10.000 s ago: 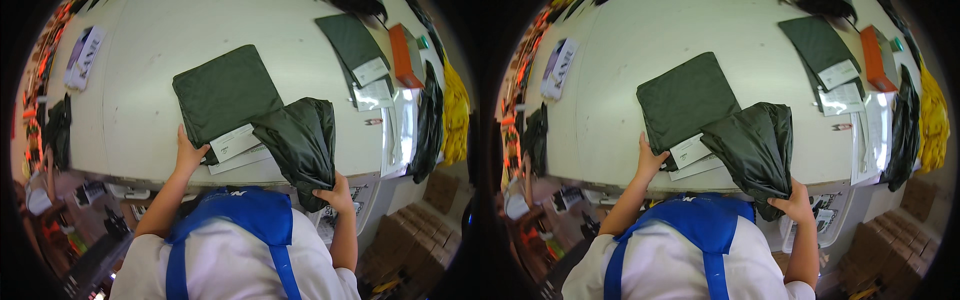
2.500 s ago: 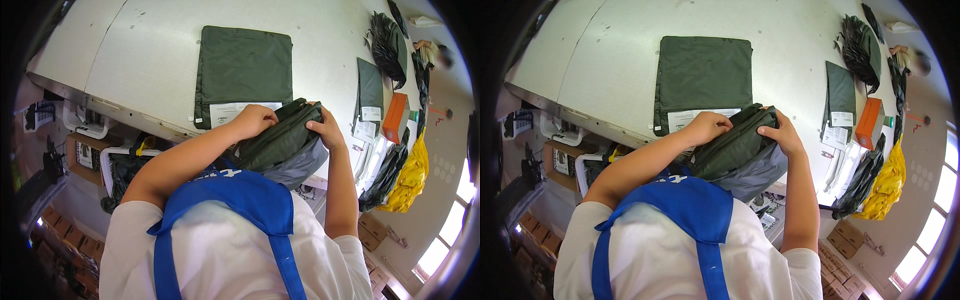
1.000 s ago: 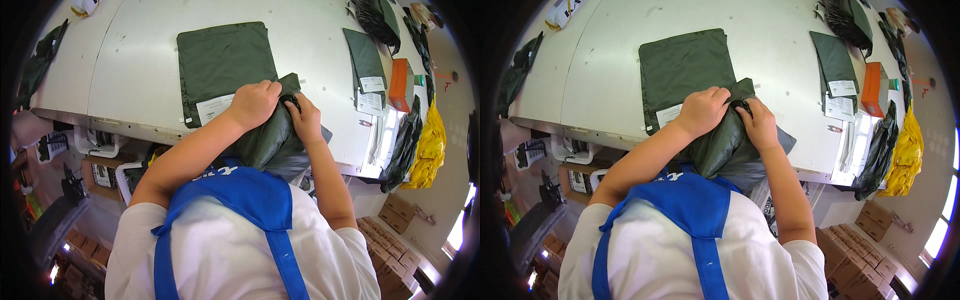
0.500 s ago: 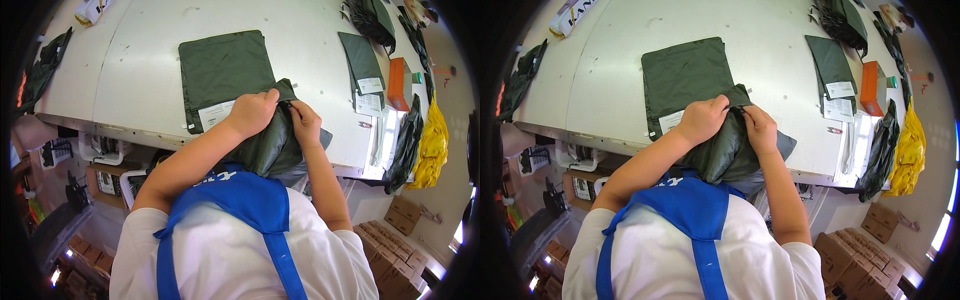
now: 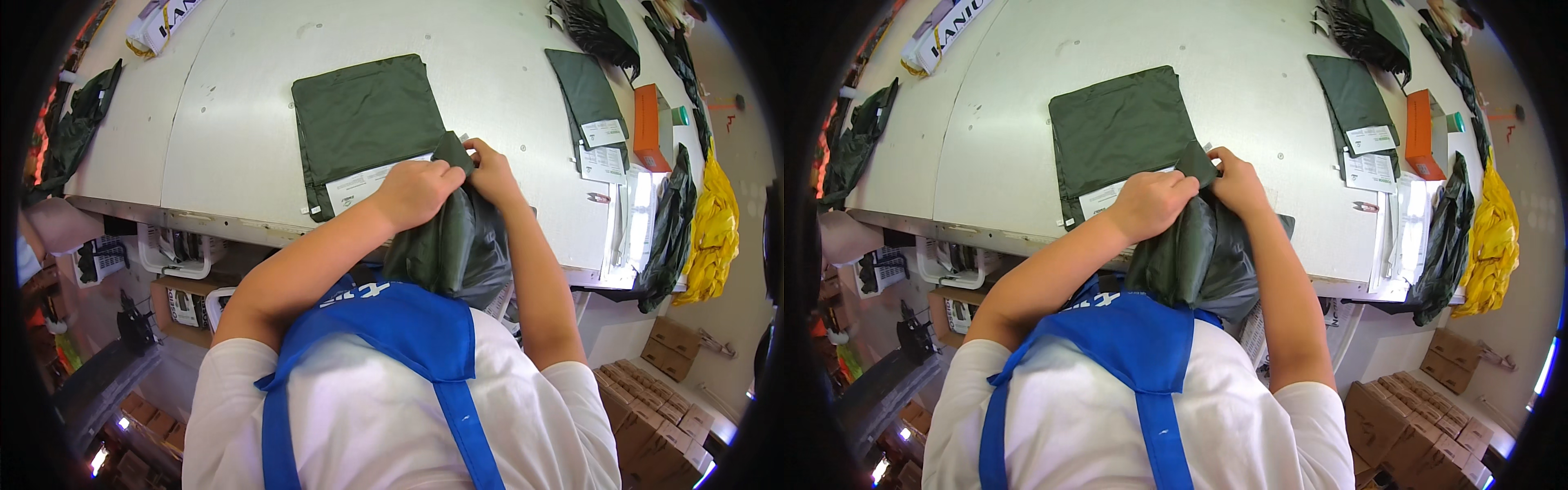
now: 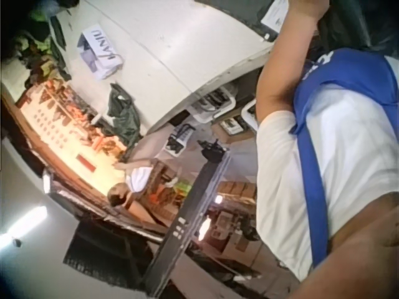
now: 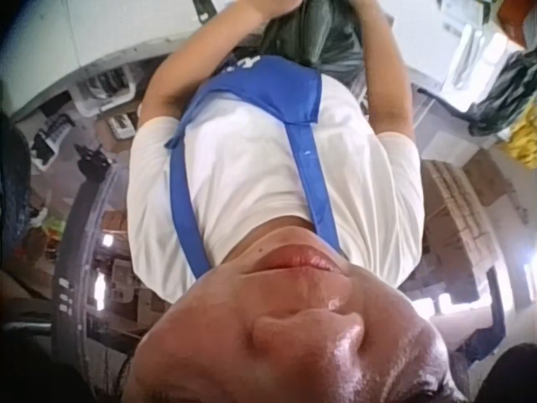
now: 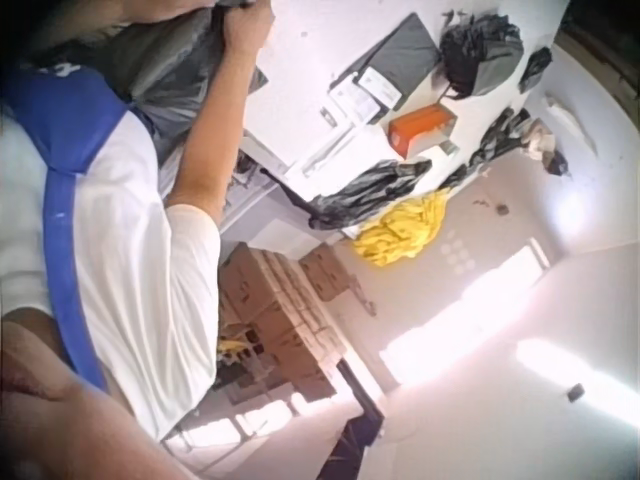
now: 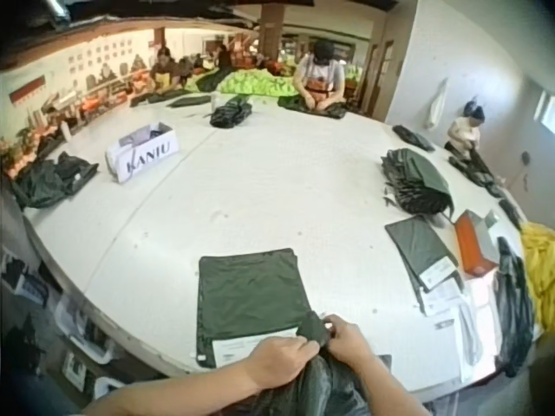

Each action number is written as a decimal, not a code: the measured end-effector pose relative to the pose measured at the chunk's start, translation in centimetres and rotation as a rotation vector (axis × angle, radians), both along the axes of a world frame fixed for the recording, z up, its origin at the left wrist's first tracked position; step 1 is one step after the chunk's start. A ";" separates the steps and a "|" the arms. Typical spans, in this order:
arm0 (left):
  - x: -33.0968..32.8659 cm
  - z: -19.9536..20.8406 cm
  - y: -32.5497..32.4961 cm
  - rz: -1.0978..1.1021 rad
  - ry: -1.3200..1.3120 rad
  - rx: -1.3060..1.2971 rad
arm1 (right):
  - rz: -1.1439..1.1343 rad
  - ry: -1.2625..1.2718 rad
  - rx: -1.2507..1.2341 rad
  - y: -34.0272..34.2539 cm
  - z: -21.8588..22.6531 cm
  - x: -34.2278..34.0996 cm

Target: The person folds a dark green jacket on a white table. They smooth the fabric, fold the sleeves inward, fold the body in half, then fold it again into a compact rectangle. The folded jacket is placed into a small matching green pouch, which is then zipped closed.

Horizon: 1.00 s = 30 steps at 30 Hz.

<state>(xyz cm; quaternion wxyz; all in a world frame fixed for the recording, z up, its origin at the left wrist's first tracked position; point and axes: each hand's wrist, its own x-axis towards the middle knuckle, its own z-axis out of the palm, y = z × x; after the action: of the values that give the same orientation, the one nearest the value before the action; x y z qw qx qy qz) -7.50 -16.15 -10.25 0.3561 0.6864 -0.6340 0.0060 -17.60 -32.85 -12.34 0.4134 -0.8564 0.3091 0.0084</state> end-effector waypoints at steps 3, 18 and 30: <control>0.4 -0.9 1.2 0.091 0.027 0.038 | -0.115 -0.016 -0.287 1.8 -0.8 -0.4; 1.3 -5.7 3.4 0.261 1.337 0.632 | 0.262 -0.320 -0.304 11.4 4.4 -5.3; 2.5 -1.7 1.5 0.074 1.012 0.697 | 0.169 -0.121 -0.339 8.8 0.9 -2.7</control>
<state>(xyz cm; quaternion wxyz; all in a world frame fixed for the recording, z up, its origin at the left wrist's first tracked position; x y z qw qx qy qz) -4.96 -14.67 -11.94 0.3673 0.7015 -0.3268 -0.5159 -20.32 -24.05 -11.47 0.2791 -0.9356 0.2077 -0.0602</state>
